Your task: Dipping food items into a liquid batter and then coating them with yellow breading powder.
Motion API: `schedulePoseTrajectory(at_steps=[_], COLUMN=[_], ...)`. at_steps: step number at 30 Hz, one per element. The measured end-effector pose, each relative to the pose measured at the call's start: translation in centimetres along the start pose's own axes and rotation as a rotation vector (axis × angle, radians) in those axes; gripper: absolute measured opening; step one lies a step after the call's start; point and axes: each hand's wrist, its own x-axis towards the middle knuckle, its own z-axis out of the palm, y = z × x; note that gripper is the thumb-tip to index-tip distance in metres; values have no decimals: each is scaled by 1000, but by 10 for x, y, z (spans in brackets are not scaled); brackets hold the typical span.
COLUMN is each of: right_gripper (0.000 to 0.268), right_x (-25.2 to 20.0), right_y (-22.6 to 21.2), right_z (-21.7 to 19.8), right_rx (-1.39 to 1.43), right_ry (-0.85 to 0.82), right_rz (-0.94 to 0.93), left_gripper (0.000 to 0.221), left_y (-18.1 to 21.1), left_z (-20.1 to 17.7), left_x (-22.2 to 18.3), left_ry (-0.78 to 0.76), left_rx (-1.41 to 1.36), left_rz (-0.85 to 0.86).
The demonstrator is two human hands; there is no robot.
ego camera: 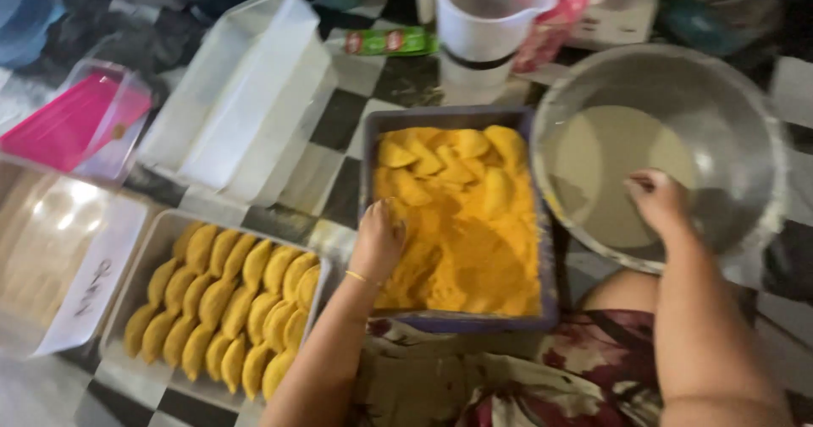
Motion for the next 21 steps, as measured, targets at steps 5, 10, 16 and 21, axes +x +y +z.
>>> schedulePoseTrajectory(at_steps=[5,10,16,21], right_gripper=[26,24,24,21], right_x=[-15,-25,-24,-22], right_y=[-23,-47,-50,-39], right_z=[-14,-41,-43,-36], right_rx=[230,325,438,456], right_ry=[-8,-56,-93,-80], right_rz=[-88,-27,26,-76], left_gripper=[69,28,25,15], left_y=[3,24,28,25], left_z=[55,37,20,26], left_x=[8,-13,-50,-54], left_ry=[-179,-208,-91,-191], left_rx=[445,447,493,847], left_rz=[-396,-382,-282,-108])
